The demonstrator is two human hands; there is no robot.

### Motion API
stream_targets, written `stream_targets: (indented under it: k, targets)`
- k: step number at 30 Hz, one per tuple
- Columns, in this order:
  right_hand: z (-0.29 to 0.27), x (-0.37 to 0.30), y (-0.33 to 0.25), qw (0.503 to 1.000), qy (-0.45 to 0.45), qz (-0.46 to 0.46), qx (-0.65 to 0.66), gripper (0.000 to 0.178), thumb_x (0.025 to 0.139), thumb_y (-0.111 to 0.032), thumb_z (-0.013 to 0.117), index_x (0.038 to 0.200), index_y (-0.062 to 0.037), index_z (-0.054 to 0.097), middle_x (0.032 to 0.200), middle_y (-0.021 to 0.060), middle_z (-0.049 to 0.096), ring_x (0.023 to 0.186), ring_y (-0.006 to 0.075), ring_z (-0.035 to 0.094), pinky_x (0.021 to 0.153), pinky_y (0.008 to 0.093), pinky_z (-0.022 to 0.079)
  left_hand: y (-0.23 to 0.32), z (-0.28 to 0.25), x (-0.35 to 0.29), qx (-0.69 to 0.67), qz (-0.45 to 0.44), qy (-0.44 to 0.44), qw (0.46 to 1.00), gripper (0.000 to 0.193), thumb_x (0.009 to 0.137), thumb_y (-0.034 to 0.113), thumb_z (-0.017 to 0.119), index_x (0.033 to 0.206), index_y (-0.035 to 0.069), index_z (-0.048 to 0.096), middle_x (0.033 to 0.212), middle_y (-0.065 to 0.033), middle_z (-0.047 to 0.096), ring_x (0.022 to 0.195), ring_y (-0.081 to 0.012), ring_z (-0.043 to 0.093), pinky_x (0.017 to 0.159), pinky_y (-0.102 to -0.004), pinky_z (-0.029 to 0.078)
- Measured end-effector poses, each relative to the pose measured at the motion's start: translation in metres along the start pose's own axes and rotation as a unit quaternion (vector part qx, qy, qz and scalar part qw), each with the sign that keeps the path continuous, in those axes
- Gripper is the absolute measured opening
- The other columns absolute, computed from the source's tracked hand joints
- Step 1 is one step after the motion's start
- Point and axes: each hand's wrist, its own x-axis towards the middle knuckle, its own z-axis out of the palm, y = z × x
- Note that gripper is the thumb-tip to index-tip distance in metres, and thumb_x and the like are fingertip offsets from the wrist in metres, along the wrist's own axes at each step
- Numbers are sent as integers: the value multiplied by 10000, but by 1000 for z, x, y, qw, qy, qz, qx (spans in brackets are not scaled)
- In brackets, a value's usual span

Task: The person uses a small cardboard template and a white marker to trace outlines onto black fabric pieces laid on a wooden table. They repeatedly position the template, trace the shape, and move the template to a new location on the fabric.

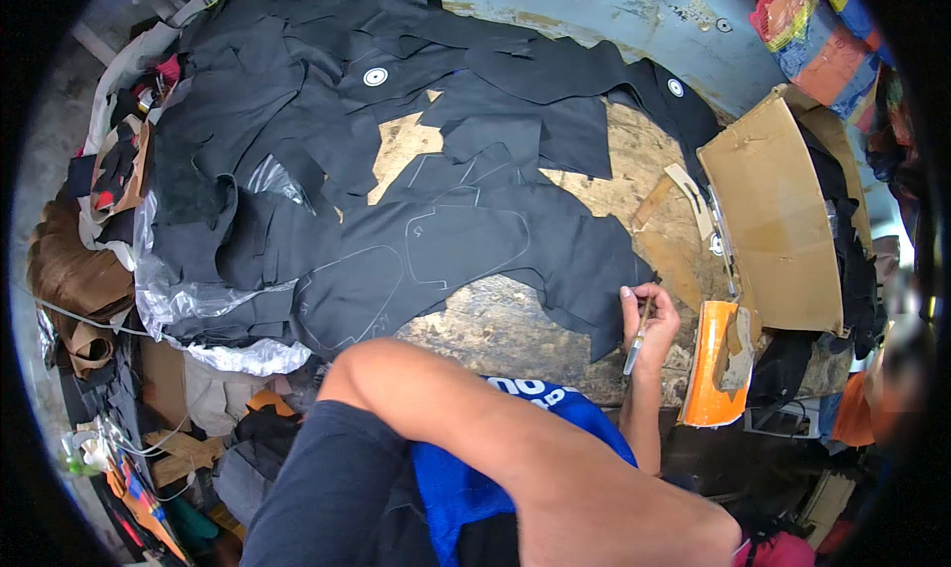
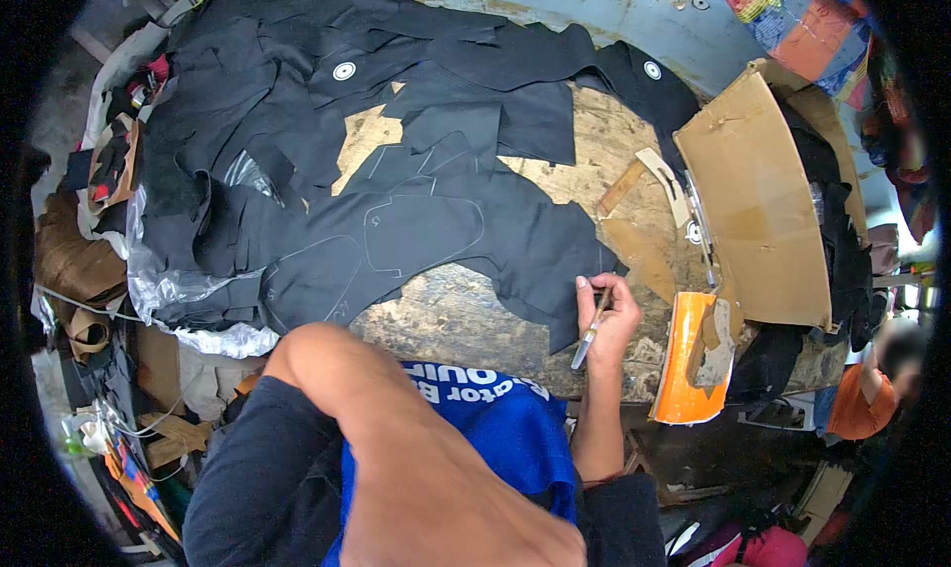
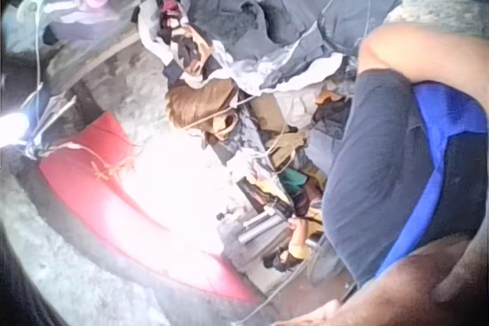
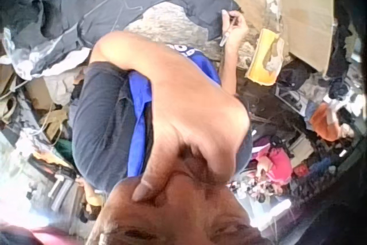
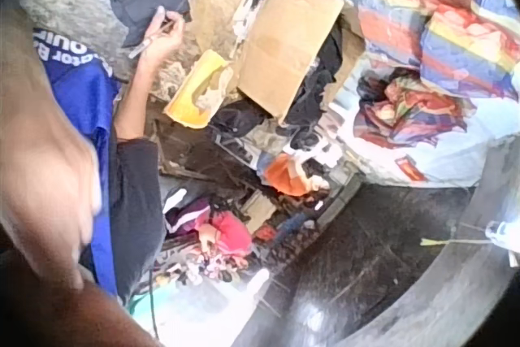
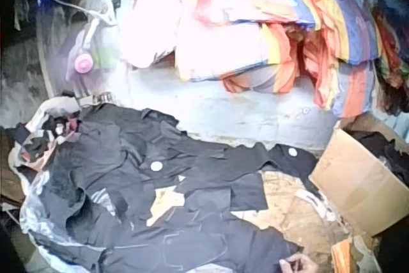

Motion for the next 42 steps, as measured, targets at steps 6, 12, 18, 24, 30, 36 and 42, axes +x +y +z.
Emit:
stream_targets:
  k: [6, 12, 18, 24, 30, 36, 42]
  targets:
    - [-13, 7, 11, 999, 24, 30, 6, 136, 798, -39, 705, 816, -5, 575, 707, -19, 538, 648, 47, 479, 608, 196, 399, -10, -4, 25, -204, 44, -91, 974, 528, 692, 432, 779, 557, 30, 464, 458, -86, 470, 427, -276, 473, 408, -339, 357]
    - [-14, 21, 25, 997, 67, -13, -20, 128, 817, -48, 688, 823, 10, 573, 690, -4, 553, 646, 47, 494, 602, 198, 415, -20, -27, -9, 1, -18, -113, 993, 420, 825, 376, 662, 623, 35, 525, 566, -102, 517, 529, -277, 521, 483, -369, 376]
    - [-28, 48, 32, 960, 67, -75, -260, 120, 745, -25, 654, 855, 0, 614, 864, 158, 627, 865, 319, 590, 791, 384, 466, 29, -203, -145, 631, -333, 446, 540, 253, 763, 234, 720, 894, 21, 680, 815, -114, 681, 727, -164, 652, 639, -292, 508]
    - [5, 70, 12, 967, -25, -142, -209, 162, 724, -59, 679, 875, -20, 634, 951, 154, 640, 976, 351, 570, 898, 417, 439, 85, -290, -221, 631, -579, 510, 87, 536, 723, 447, 729, 1057, 34, 651, 1089, -154, 640, 1037, -301, 602, 908, -390, 459]
    - [96, 131, 1, 950, -125, -217, -189, 273, 753, -140, 700, 1000, -53, 626, 1131, 160, 622, 1153, 363, 497, 973, 424, 395, 86, -330, -223, 654, -560, 498, 106, 409, 761, 367, 700, 1046, 77, 657, 1055, -163, 649, 1015, -316, 612, 853, -393, 492]
    - [148, 190, 10, 938, -152, -235, -205, 241, 812, -158, 635, 1040, -82, 617, 1182, 145, 595, 1182, 401, 454, 1004, 445, 333, 115, -356, -225, 765, -371, 515, 111, 244, 791, 284, 655, 980, 137, 702, 913, -161, 670, 870, -342, 641, 784, -415, 507]
    - [146, 210, -14, 960, -95, -260, -47, 89, 818, -79, 623, 877, -17, 648, 816, 161, 636, 801, 341, 610, 736, 397, 479, 154, -350, -192, 820, -256, 471, 199, 222, 811, 243, 639, 961, 92, 703, 887, -181, 660, 852, -356, 639, 772, -405, 505]
